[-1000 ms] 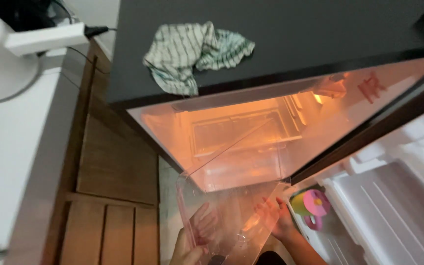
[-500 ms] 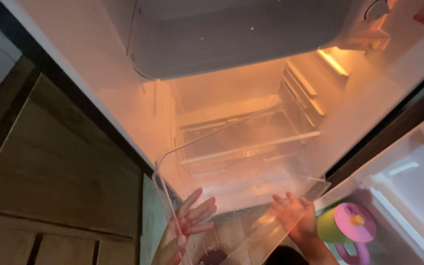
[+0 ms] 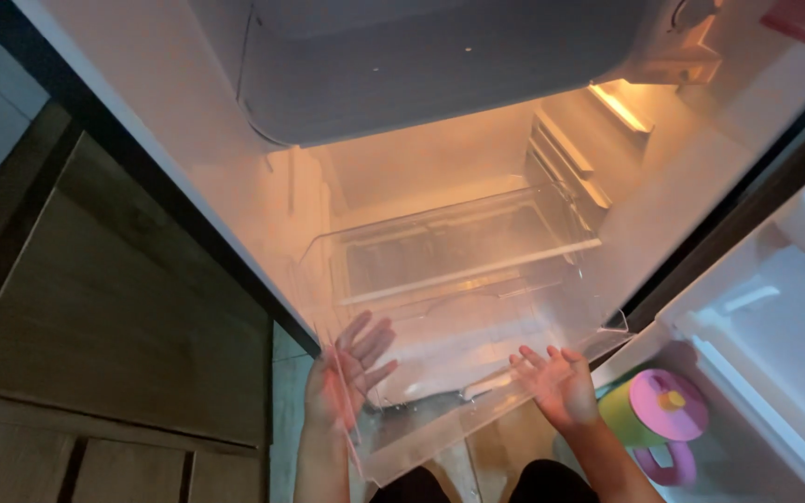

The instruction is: Cleaning the interior and exterior of a mini-fridge and wiping down kitchenware and counters.

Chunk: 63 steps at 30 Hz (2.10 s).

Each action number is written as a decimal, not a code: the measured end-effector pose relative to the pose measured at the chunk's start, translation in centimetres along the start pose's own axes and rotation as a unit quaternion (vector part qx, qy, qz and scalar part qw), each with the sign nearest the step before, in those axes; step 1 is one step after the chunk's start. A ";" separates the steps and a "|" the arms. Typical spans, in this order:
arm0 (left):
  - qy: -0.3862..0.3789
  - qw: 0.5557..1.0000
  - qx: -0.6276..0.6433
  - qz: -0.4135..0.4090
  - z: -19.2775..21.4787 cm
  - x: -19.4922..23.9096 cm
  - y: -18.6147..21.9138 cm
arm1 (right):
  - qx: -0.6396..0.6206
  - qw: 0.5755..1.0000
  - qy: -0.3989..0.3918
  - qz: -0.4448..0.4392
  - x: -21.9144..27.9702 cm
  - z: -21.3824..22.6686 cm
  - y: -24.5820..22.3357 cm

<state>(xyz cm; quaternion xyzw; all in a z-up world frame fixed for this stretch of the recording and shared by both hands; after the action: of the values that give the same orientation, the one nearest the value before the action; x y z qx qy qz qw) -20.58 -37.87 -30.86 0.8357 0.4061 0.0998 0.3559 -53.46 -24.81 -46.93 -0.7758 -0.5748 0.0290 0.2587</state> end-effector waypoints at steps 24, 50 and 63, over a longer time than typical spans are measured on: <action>0.214 0.976 -0.044 0.000 9.1 3.5 -5.4 | 0.019 0.997 0.063 0.051 -2.1 -4.8 -1.5; 0.279 0.939 0.186 -0.074 11.9 -6.4 -6.5 | 0.168 0.975 0.107 0.097 -8.8 -12.1 -7.6; 0.240 0.951 0.168 -0.102 13.7 -15.4 -3.5 | 0.194 0.971 0.066 0.124 -16.4 -17.5 -8.9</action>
<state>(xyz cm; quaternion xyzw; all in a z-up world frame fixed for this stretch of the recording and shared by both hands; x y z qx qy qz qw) -26.50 -55.03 -41.30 0.7888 0.5738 0.1905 0.1110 -60.87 -44.30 -32.10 -0.7760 -0.4393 0.1208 0.4361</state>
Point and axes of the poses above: each hand's wrist, its own x-axis away from the middle knuckle, its own z-axis out of the back of the hand, y = z × x, the point moved 10 cm from there along -x, towards the middle knuckle, and after that the axes turned 3 degrees about -x, right-handed, at the moved point
